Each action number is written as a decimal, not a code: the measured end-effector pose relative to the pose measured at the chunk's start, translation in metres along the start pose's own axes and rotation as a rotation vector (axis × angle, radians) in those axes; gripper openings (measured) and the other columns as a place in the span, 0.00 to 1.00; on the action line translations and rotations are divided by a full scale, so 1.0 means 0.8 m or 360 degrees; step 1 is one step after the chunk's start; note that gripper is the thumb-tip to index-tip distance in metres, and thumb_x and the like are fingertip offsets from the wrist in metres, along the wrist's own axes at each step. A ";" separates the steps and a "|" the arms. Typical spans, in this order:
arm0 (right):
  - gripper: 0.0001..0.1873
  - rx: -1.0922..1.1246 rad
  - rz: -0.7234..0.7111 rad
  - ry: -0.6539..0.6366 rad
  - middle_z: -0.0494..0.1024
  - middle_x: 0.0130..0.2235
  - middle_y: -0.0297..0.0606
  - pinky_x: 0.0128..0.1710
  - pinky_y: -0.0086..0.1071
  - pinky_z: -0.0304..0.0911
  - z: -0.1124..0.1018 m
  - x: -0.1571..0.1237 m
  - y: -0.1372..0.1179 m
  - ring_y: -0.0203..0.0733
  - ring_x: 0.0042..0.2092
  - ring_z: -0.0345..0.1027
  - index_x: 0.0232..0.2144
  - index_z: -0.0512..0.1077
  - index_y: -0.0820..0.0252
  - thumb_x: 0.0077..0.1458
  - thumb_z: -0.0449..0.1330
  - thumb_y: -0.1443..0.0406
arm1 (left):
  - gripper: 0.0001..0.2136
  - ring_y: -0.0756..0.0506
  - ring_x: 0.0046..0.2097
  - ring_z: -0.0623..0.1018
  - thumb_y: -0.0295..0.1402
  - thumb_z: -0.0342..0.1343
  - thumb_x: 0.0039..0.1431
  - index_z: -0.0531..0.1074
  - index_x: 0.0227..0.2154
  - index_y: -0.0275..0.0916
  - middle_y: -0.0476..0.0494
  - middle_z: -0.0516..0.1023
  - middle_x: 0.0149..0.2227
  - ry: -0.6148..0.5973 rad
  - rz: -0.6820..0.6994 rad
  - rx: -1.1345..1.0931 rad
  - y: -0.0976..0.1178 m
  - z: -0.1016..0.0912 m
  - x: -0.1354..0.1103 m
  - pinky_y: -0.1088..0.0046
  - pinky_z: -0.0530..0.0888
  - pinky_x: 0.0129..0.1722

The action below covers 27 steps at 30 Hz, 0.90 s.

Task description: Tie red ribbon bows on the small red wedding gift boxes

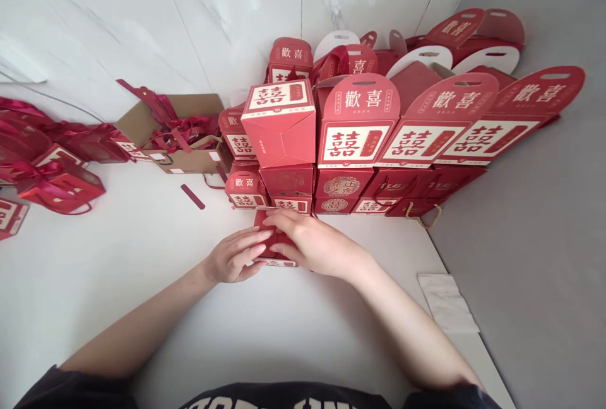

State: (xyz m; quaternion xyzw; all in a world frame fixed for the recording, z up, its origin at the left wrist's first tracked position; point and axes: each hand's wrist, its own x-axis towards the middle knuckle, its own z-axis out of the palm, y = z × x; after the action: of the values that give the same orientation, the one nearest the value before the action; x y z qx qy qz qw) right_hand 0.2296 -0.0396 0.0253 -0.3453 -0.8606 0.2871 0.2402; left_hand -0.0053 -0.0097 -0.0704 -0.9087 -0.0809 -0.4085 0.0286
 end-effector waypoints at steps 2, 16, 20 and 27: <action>0.14 -0.0053 0.0014 0.0119 0.72 0.54 0.45 0.53 0.40 0.65 0.000 0.001 -0.001 0.45 0.55 0.66 0.52 0.66 0.57 0.64 0.51 0.66 | 0.23 0.41 0.54 0.74 0.29 0.55 0.59 0.58 0.57 0.39 0.33 0.72 0.53 0.0068 -0.0231 -0.0126 0.005 0.003 0.000 0.59 0.79 0.48; 0.14 -0.0269 0.0076 0.0046 0.73 0.52 0.44 0.52 0.42 0.64 0.013 0.004 0.011 0.47 0.53 0.67 0.50 0.68 0.58 0.62 0.53 0.68 | 0.25 0.36 0.68 0.53 0.32 0.43 0.65 0.53 0.65 0.42 0.38 0.56 0.67 -0.0085 -0.1001 -0.0495 0.014 0.003 0.016 0.45 0.55 0.65; 0.20 -0.0417 0.0248 0.0081 0.68 0.58 0.48 0.52 0.45 0.63 0.014 0.002 0.006 0.51 0.56 0.65 0.55 0.65 0.58 0.61 0.56 0.61 | 0.23 0.39 0.67 0.56 0.30 0.40 0.66 0.55 0.63 0.41 0.37 0.56 0.66 -0.0165 -0.0956 -0.0567 0.004 -0.004 0.013 0.49 0.59 0.65; 0.17 -0.0423 0.0538 -0.0027 0.79 0.33 0.40 0.33 0.32 0.62 -0.012 -0.012 -0.015 0.46 0.35 0.74 0.48 0.69 0.55 0.66 0.47 0.56 | 0.14 0.40 0.59 0.68 0.28 0.51 0.60 0.69 0.49 0.40 0.38 0.67 0.57 0.0275 -0.1149 0.0303 -0.059 -0.054 0.020 0.56 0.64 0.60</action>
State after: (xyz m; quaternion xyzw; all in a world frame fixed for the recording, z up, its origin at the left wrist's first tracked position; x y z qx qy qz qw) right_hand 0.2365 -0.0508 0.0379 -0.5109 -0.8228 0.2100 0.1337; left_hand -0.0352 0.0335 -0.0305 -0.7772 -0.4305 -0.4582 -0.0262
